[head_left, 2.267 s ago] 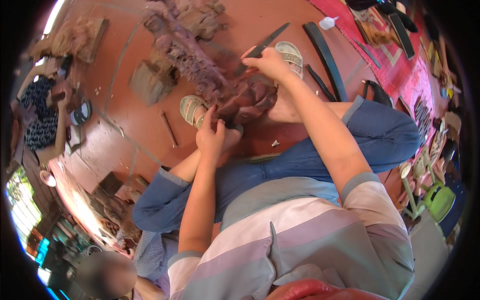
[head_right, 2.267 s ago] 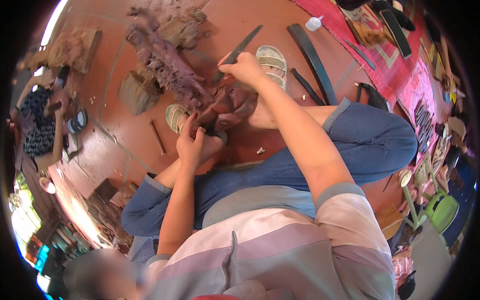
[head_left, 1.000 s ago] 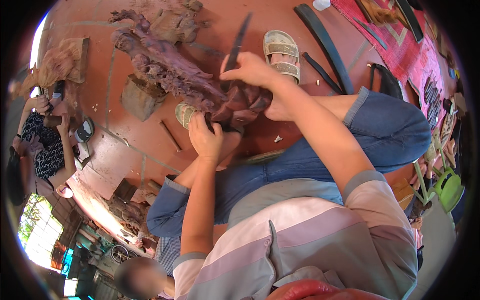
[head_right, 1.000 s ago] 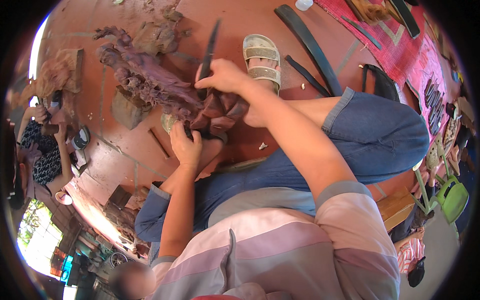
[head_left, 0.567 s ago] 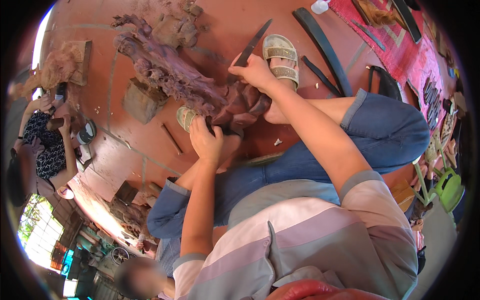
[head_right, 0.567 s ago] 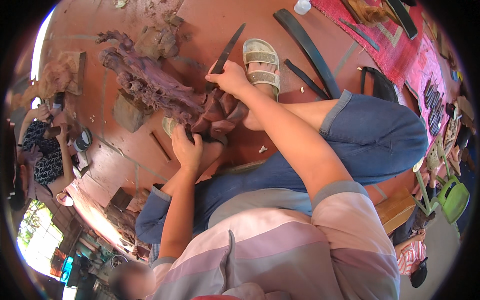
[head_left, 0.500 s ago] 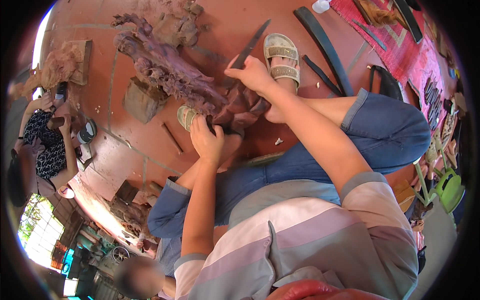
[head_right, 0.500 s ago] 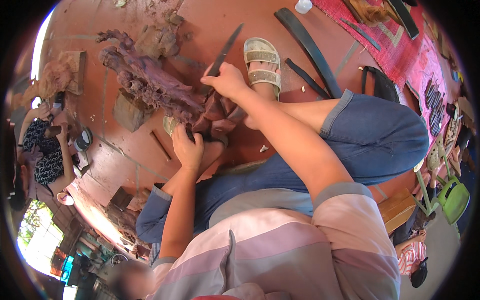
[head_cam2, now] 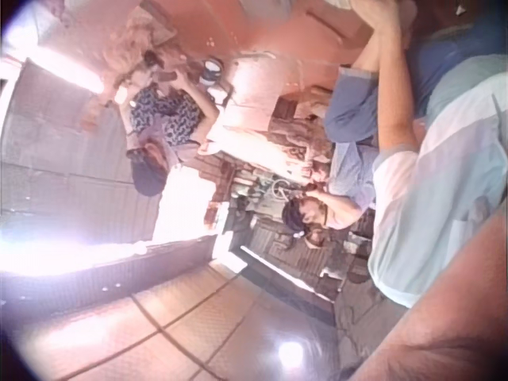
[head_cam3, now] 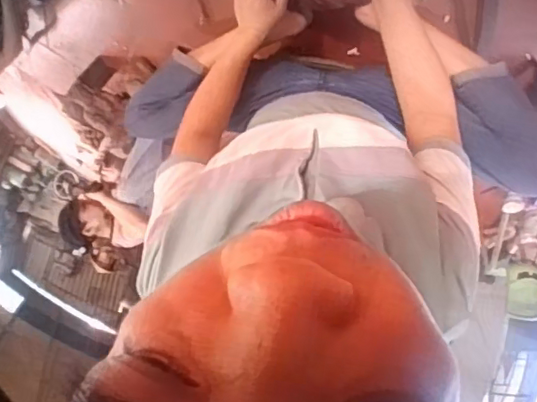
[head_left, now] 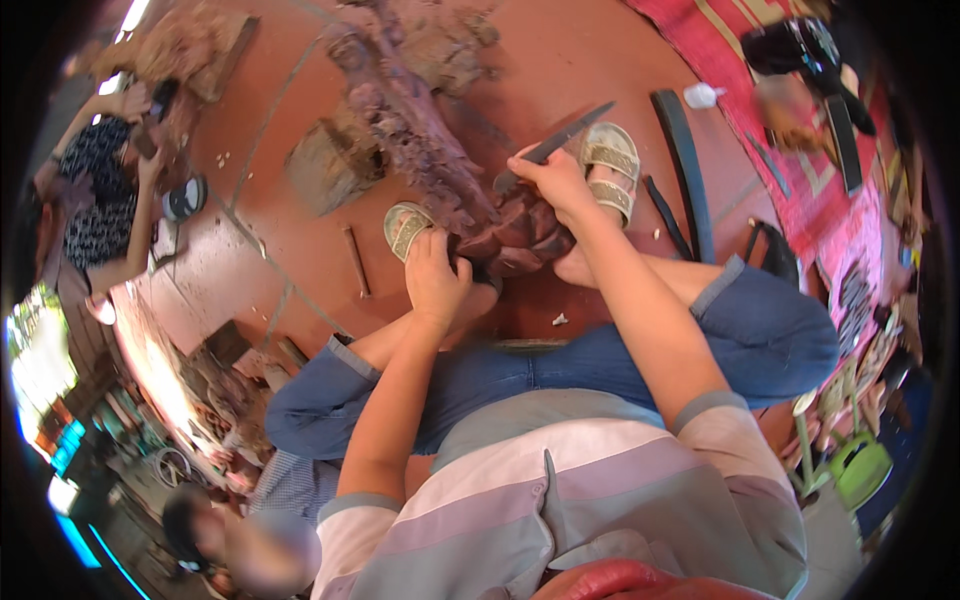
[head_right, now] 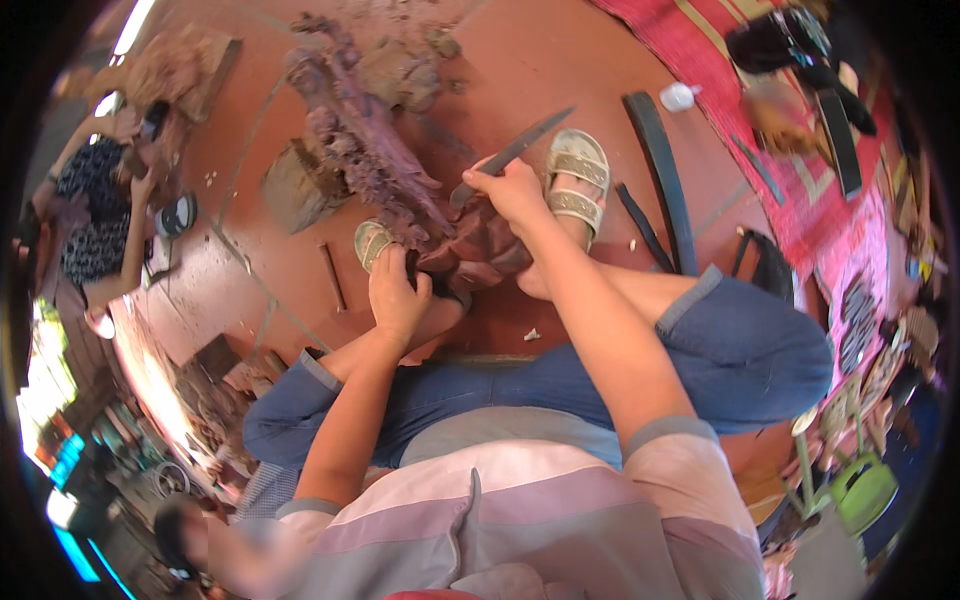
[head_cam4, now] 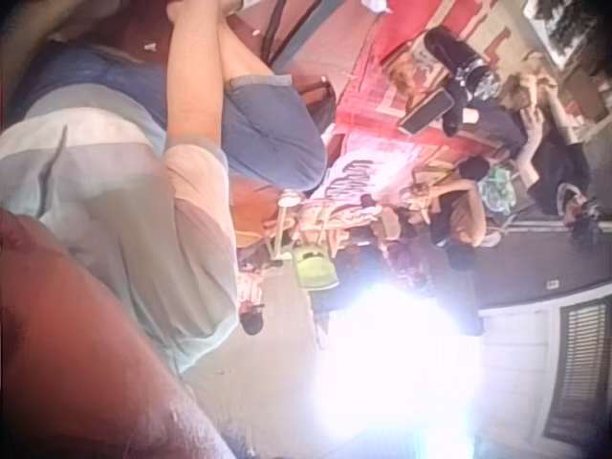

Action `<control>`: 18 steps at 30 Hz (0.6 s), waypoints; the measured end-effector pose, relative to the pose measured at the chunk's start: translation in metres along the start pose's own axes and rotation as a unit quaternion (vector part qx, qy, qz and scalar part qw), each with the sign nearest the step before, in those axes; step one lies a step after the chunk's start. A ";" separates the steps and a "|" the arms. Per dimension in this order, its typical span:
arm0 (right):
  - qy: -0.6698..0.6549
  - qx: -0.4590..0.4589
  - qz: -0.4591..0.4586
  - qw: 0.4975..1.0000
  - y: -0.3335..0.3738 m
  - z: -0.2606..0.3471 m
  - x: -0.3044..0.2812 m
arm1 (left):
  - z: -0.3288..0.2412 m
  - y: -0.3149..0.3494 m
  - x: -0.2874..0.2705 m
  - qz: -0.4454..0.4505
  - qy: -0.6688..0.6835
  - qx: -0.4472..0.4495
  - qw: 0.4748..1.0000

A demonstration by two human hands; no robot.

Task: The person sits on the floor and carves a piece of wood using a chisel. They hold the wood steady with their left hand and use the chisel in their right hand to shape the surface. The person occasionally rotates the wood to access different angles.

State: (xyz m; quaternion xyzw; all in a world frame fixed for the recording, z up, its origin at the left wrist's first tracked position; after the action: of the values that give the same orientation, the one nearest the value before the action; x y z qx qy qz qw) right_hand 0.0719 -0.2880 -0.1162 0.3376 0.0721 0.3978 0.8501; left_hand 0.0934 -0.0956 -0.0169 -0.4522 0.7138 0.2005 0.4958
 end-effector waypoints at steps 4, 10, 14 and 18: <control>0.038 -0.008 0.043 0.998 -0.002 -0.003 0.010 | 0.001 0.004 -0.004 -0.018 0.012 0.001 1.000; -0.006 -0.032 0.034 0.999 0.010 0.008 0.006 | 0.003 0.004 -0.009 -0.044 0.037 0.003 0.998; 0.023 0.036 0.035 0.998 -0.013 -0.015 -0.005 | 0.004 0.005 -0.010 -0.044 0.051 -0.018 0.998; -0.003 0.023 0.012 1.000 0.011 0.004 -0.001 | 0.018 0.009 -0.010 -0.068 0.107 -0.051 0.991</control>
State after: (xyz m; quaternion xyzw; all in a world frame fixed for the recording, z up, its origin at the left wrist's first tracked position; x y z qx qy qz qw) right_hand 0.0656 -0.2858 -0.1064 0.3591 0.0747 0.4050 0.8375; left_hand 0.0967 -0.0736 -0.0176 -0.5431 0.7190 0.1530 0.4057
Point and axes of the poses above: each hand's wrist, its own y-axis away from the middle knuckle, its own x-axis out of the palm, z = x × y, the point moved 10 cm from there along -y, towards the middle knuckle, and after that the axes turned 11 degrees about -z, right-handed, at the moved point
